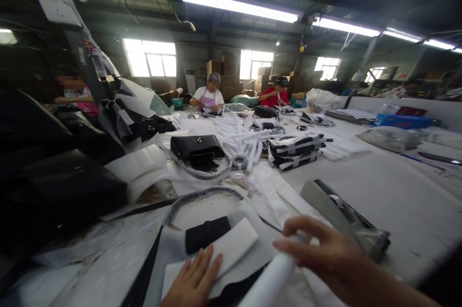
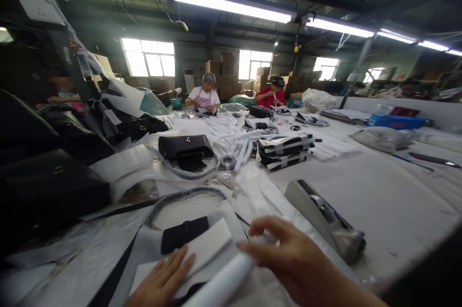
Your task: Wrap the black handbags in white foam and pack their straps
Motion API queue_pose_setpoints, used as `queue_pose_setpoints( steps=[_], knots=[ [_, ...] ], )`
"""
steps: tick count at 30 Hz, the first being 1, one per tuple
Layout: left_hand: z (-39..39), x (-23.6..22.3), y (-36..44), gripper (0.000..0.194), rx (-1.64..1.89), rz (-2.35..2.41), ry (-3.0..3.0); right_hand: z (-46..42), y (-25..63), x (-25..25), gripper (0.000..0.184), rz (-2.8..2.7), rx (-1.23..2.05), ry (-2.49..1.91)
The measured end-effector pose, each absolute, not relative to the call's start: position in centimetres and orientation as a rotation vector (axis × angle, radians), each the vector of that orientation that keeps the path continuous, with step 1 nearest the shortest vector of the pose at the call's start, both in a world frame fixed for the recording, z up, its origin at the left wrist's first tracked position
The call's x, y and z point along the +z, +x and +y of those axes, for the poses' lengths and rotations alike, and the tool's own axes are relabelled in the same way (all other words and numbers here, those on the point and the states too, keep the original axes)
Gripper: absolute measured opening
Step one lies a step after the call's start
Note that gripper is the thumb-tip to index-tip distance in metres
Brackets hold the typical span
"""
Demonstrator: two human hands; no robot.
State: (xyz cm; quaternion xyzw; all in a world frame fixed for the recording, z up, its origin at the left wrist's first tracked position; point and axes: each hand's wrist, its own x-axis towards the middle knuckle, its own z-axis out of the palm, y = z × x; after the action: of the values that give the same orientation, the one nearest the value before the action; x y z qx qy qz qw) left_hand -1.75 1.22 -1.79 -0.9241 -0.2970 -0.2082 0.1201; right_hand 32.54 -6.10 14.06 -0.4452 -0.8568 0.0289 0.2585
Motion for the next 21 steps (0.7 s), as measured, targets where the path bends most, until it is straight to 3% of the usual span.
queue_pose_setpoints(
  steps=[4,10,13,17,21],
  knots=[
    [1.2,1.8,-1.4,0.075,-0.490,-1.079,-2.931,-9.4,29.5,7.7,0.022,-2.400,-0.273,-1.079],
    [0.9,4.5,-1.2,0.064,-0.541,-1.157,-3.068,-7.0,24.0,1.8,0.028,-2.006,-0.458,-1.165],
    [0.5,5.1,-1.3,0.058,-0.518,-1.119,-3.065,-6.1,21.7,0.4,0.030,-1.863,-0.377,-1.280],
    [0.1,3.3,-1.3,0.080,-0.380,-1.007,-2.922,-6.2,20.8,-0.2,0.033,-1.875,-0.321,-1.321],
    [0.0,0.1,-1.3,0.074,-0.392,-0.840,-2.634,-7.3,22.8,1.8,0.033,-2.027,-0.401,-1.084]
  ],
)
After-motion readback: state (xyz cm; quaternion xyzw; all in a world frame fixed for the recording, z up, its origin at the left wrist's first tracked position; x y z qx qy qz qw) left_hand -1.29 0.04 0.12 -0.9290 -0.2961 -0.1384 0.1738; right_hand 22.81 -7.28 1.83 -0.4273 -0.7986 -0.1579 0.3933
